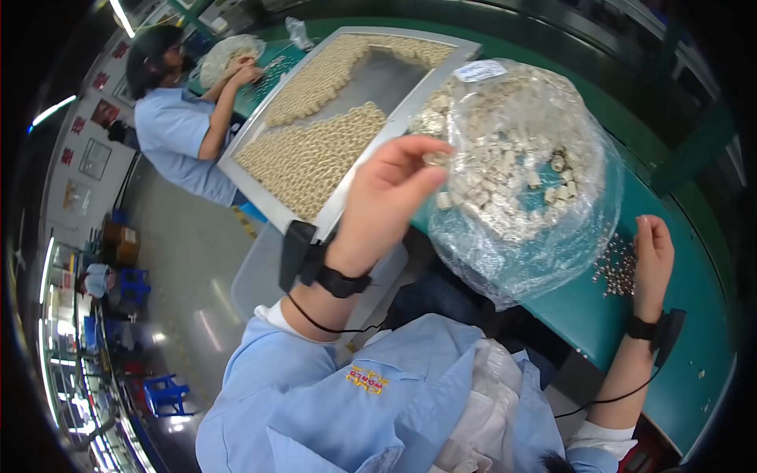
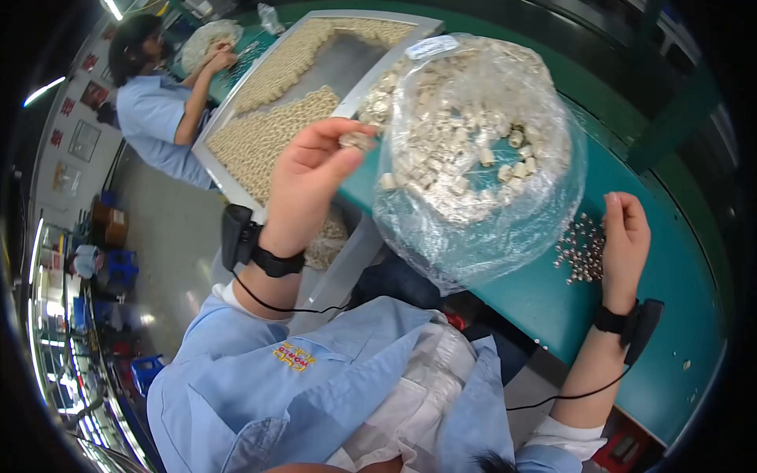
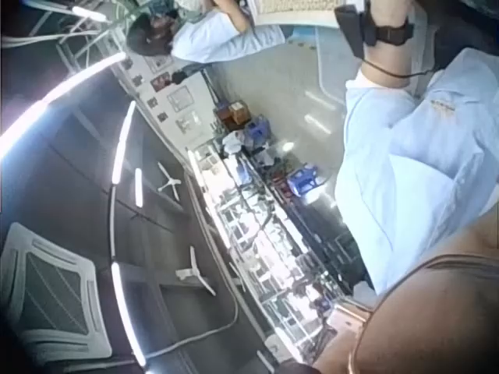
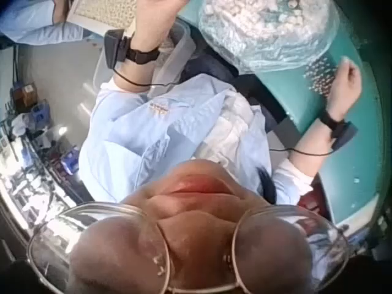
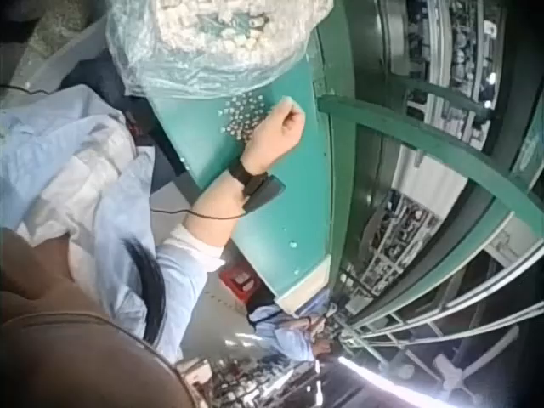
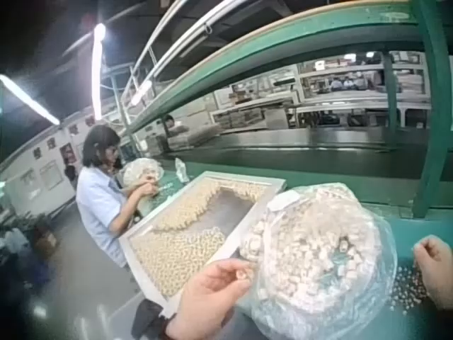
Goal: Assembling small electronic components by hand at a production workbench.
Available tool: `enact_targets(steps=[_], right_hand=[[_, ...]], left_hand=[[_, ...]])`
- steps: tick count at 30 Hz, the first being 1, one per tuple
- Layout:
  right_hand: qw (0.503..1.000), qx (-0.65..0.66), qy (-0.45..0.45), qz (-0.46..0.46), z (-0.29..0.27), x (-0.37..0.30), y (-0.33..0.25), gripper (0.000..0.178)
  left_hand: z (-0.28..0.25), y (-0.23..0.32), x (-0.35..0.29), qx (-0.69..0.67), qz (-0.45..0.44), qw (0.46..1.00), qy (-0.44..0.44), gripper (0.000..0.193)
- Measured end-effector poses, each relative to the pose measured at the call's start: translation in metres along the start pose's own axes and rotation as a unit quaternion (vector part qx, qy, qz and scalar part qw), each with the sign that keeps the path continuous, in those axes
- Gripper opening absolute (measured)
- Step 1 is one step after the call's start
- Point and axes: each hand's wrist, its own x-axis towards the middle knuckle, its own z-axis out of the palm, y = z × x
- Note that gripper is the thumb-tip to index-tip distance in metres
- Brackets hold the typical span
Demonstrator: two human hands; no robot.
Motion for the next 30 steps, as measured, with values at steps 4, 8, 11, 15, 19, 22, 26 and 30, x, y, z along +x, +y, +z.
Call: enact_targets(steps=[4,8,11,15,19,22,26,30], right_hand=[[1.0,-0.014,-0.015,-0.022,-0.006,-0.004,0.004,0.013],[0.998,-0.036,-0.016,-0.038,-0.009,0.0,0.007,0.013],[0.999,-0.046,-0.002,-0.027,-0.009,0.002,0.008,0.014],[0.998,-0.049,0.03,-0.004,-0.01,0.003,0.013,0.015],[0.998,-0.051,0.03,0.0,-0.017,0.009,0.025,0.015],[0.998,-0.051,0.022,0.0,-0.02,0.01,0.031,0.016],[0.997,-0.058,0.058,0.001,-0.021,0.011,0.03,0.016],[0.996,-0.066,0.054,0.011,-0.022,0.012,0.03,0.017]], left_hand=[[-0.079,0.022,-0.002,0.176,0.059,0.973,0.137,0.024],[-0.18,0.041,0.019,0.313,0.084,0.923,0.207,0.022],[-0.256,0.045,0.034,0.407,0.08,0.879,0.234,0.022],[-0.321,0.043,0.042,0.571,-0.013,0.789,0.227,0.022],[-0.35,0.041,0.053,0.634,-0.074,0.739,0.214,0.025],[-0.364,0.037,0.064,0.664,-0.058,0.718,0.2,0.025],[-0.364,0.033,0.075,0.711,-0.065,0.678,0.178,0.024],[-0.387,0.022,0.074,0.725,-0.137,0.655,0.163,0.022]])
